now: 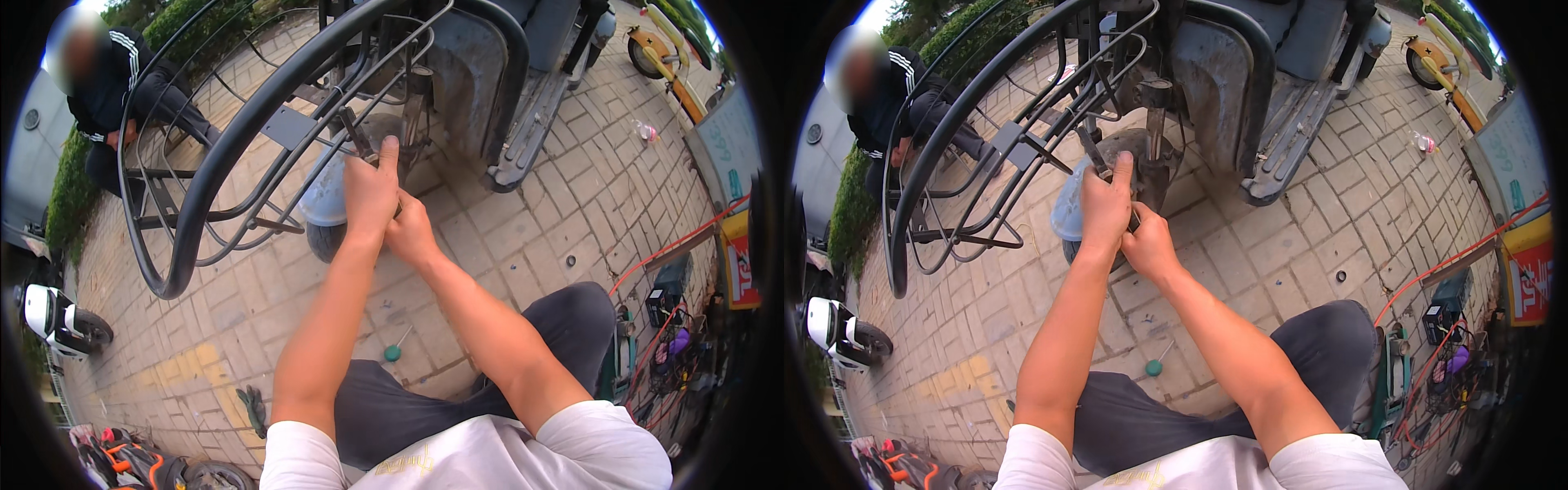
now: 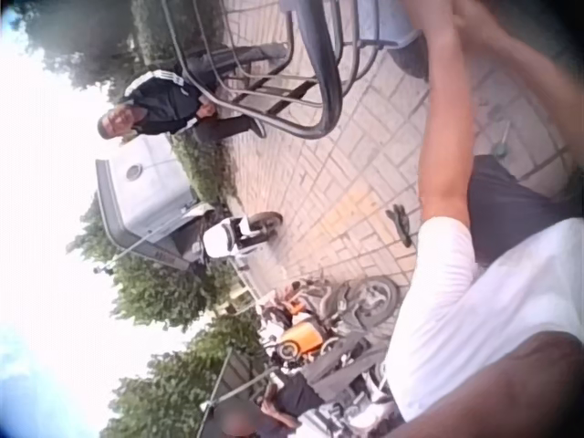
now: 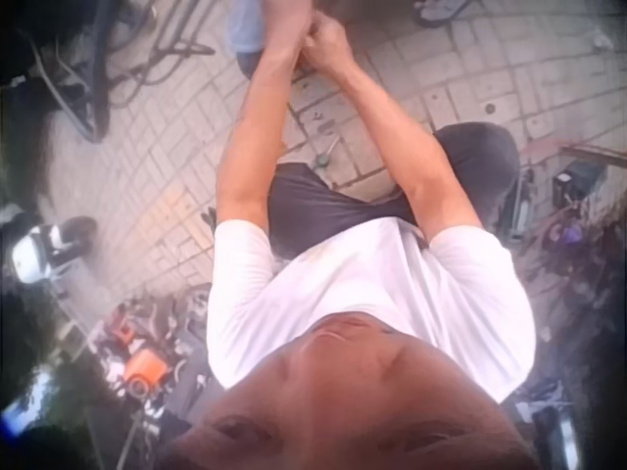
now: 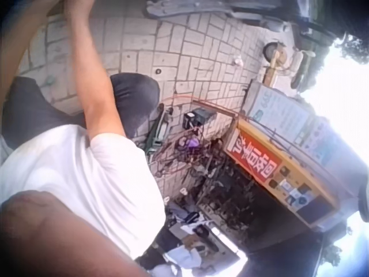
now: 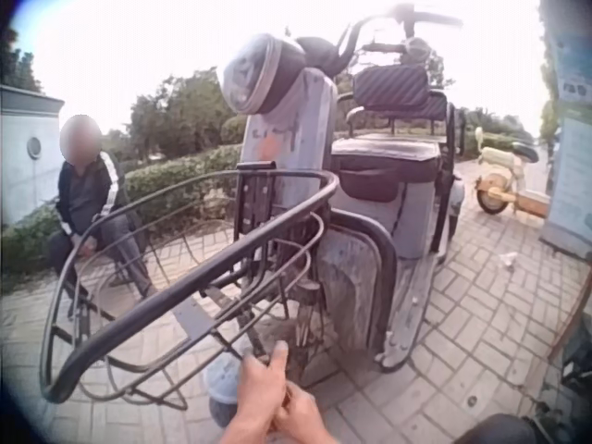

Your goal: The person uses a screwdriver and pliers to adjust and secure the front basket of a scooter. They tighten fasteners and manipulate the basket frame to ensure it is properly attached.

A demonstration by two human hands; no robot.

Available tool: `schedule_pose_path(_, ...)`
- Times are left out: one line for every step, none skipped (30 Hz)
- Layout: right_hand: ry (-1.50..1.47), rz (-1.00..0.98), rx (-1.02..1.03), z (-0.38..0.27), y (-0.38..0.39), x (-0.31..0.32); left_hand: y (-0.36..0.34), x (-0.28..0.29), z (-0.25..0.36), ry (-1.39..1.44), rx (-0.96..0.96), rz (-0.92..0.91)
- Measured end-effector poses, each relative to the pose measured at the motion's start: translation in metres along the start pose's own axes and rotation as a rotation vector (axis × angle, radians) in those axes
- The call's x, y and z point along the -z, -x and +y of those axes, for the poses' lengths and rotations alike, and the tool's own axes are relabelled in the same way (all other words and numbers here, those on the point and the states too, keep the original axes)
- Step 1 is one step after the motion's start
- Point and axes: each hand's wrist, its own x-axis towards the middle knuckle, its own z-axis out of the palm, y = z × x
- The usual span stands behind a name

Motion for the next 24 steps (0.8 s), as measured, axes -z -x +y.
schedule_pose_path(-0.008,-0.035,0.015,0.0,0.001,-0.002,-0.003,0.005,-0.014,-0.038,-0.027,0.006)
schedule_pose_path(-0.113,-0.144,-0.084,-0.003,0.001,-0.001,-0.003,0.014,-0.011,-0.057,-0.005,-0.06)
schedule_pose_path(-0.217,-0.248,-0.183,-0.003,0.0,0.004,-0.003,0.023,-0.005,-0.073,0.016,-0.131)
schedule_pose_path(-0.321,-0.352,-0.282,-0.003,-0.001,0.007,-0.005,0.031,-0.003,-0.09,0.038,-0.203)
schedule_pose_path(-0.538,-0.437,-0.29,0.0,-0.001,0.005,-0.009,0.042,-0.004,-0.017,0.116,-0.3)
schedule_pose_path(-0.648,-0.478,-0.342,-0.001,0.001,0.003,-0.012,0.053,-0.004,0.085,0.162,-0.389)
schedule_pose_path(-0.758,-0.517,-0.394,-0.003,0.003,0.002,-0.015,0.063,-0.003,0.188,0.207,-0.479)
schedule_pose_path(-0.866,-0.556,-0.444,-0.007,0.006,0.002,-0.017,0.071,-0.002,0.293,0.251,-0.568)
schedule_pose_path(-0.934,-0.6,-0.508,-0.012,0.01,0.001,-0.017,0.075,-0.003,0.34,0.236,-0.579)
schedule_pose_path(-1.019,-0.669,-0.543,-0.017,0.011,0.003,-0.015,0.077,-0.001,0.413,0.271,-0.618)
schedule_pose_path(-1.104,-0.743,-0.581,-0.021,0.012,0.004,-0.011,0.08,0.002,0.485,0.306,-0.651)
schedule_pose_path(-1.19,-0.816,-0.618,-0.023,0.013,0.005,-0.009,0.082,0.005,0.558,0.342,-0.684)
schedule_pose_path(-1.224,-0.865,-0.622,-0.022,0.014,0.004,-0.008,0.08,0.005,0.627,0.369,-0.687)
schedule_pose_path(-1.285,-0.916,-0.633,-0.02,0.013,0.005,-0.005,0.073,0.006,0.699,0.396,-0.694)
schedule_pose_path(-1.346,-0.968,-0.644,-0.016,0.012,0.006,-0.004,0.067,0.007,0.772,0.423,-0.701)
schedule_pose_path(-1.407,-1.019,-0.653,-0.01,0.011,0.007,-0.004,0.061,0.006,0.729,0.411,-0.67)
schedule_pose_path(-1.379,-1.049,-0.64,-0.008,0.005,0.011,-0.005,0.056,0.004,0.688,0.402,-0.635)
schedule_pose_path(-1.373,-1.089,-0.692,-0.006,0.002,0.018,-0.004,0.051,0.004,0.648,0.392,-0.601)
schedule_pose_path(-1.237,-1.035,-0.647,-0.005,-0.002,0.023,-0.001,0.045,0.005,0.643,0.369,-0.536)
schedule_pose_path(-1.102,-0.97,-0.601,-0.005,-0.005,0.031,0.001,0.039,0.004,0.63,0.381,-0.53)
schedule_pose_path(-0.878,-0.827,-0.613,-0.015,-0.006,0.039,-0.001,0.037,0.004,0.613,0.387,-0.512)
schedule_pose_path(-0.655,-0.682,-0.617,-0.027,-0.006,0.049,-0.001,0.035,0.004,0.597,0.393,-0.494)
schedule_pose_path(-0.548,-0.65,-0.561,-0.036,-0.009,0.06,0.001,0.026,0.005,0.631,0.398,-0.44)
schedule_pose_path(-0.294,-0.597,-0.455,-0.047,-0.005,0.065,0.002,0.024,0.006,0.618,0.388,-0.401)
